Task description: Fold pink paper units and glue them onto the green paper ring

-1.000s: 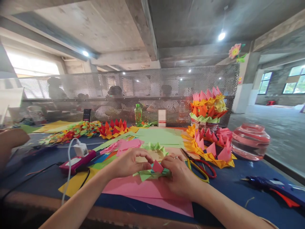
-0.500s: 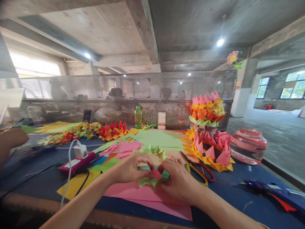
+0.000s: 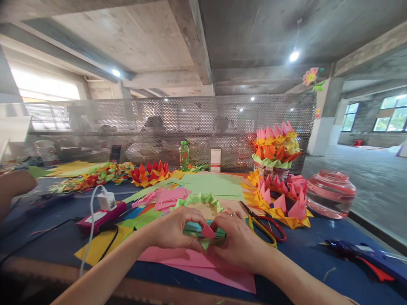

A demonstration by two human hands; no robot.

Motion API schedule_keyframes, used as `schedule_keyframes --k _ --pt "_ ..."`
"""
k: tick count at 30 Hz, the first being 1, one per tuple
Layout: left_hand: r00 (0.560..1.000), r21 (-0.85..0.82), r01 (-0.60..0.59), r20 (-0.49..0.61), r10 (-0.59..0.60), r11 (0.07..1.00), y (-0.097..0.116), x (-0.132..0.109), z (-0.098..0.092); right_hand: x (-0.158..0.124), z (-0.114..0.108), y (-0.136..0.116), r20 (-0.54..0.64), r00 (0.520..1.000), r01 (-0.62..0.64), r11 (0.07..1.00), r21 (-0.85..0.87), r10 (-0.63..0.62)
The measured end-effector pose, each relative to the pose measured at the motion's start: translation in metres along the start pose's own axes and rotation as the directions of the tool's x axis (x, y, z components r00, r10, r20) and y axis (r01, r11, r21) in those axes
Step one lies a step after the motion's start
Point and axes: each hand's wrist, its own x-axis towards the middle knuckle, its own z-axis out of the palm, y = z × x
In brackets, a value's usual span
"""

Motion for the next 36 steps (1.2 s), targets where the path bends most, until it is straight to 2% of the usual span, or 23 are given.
schedule_keyframes --k 5,15,20,23,26,30,34,36 --pt "1.0 0.057 -0.029 -0.005 0.029 0.998 -0.008 0.0 0.004 -0.001 0.002 0.002 -0.006 1.0 0.02 1.0 0.007 -0.02" --pt "0.999 0.205 -0.013 -0.029 0.019 0.979 -0.016 0.0 0.005 0.001 0.004 0.007 -0.032 0.998 0.047 0.997 0.057 -0.045" --pt "0.998 0.19 -0.025 -0.05 0.036 0.981 -0.013 0.0 0.003 0.003 0.003 0.011 -0.115 0.993 0.016 0.997 0.077 -0.007" --pt "0.987 0.169 -0.079 -0.125 0.101 0.983 -0.012 0.001 0.004 0.005 0.001 0.013 -0.133 0.991 0.015 0.995 0.096 -0.002" --pt "0.956 0.175 -0.087 -0.261 0.132 0.981 -0.014 0.003 0.005 0.007 0.0 0.018 -0.172 0.985 0.003 0.995 0.098 0.014" --pt "0.867 0.212 -0.016 -0.483 0.119 0.977 -0.018 0.004 0.006 0.01 0.0 0.031 -0.266 0.962 -0.036 0.996 0.08 0.056" --pt "0.794 0.204 0.055 -0.602 0.081 0.977 -0.021 0.005 0.003 0.013 0.0 0.044 -0.308 0.948 -0.063 0.996 0.062 0.079" --pt "0.772 0.202 0.078 -0.632 0.069 0.976 -0.022 0.005 0.003 0.016 -0.001 0.049 -0.316 0.945 -0.069 0.996 0.056 0.083"
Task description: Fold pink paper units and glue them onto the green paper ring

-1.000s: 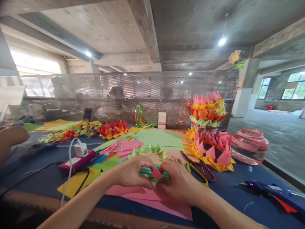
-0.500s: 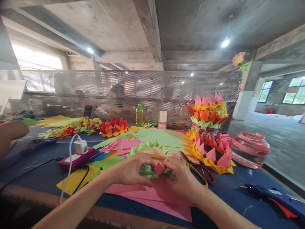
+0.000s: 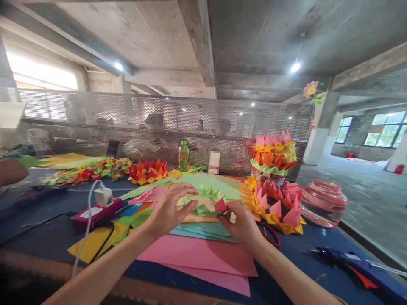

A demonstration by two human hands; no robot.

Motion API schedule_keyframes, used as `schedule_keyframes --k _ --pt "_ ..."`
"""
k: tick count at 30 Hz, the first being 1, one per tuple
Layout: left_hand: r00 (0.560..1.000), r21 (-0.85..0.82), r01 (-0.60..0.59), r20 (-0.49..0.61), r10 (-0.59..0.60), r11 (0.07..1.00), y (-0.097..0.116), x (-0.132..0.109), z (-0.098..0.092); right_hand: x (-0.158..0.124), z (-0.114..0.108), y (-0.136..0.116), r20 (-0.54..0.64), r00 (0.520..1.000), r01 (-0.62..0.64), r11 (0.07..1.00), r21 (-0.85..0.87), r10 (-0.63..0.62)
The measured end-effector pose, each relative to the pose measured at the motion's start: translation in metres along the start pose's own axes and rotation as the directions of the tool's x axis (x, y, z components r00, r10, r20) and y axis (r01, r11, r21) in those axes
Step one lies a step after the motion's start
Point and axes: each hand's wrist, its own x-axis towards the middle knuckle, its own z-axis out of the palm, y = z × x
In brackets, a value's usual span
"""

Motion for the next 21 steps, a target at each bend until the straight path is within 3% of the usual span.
schedule_keyframes --k 7,12,16,21 --pt "0.998 -0.038 0.056 0.003 -0.056 0.998 -0.002 -0.002 0.008 0.018 0.013 0.021 0.004 0.998 -0.057 0.998 0.008 0.057" --pt "0.957 -0.155 0.26 0.174 -0.232 0.953 -0.008 -0.008 0.023 0.021 0.023 0.033 0.078 0.983 -0.175 0.975 0.133 0.166" --pt "0.871 -0.306 0.475 0.298 -0.391 0.825 -0.012 -0.01 0.039 0.018 0.026 0.022 0.133 0.966 -0.255 0.913 0.317 0.223" --pt "0.791 -0.577 0.607 0.378 -0.481 0.546 -0.009 0.001 0.051 0.018 0.027 0.0 0.127 0.963 -0.269 0.818 0.508 0.239"
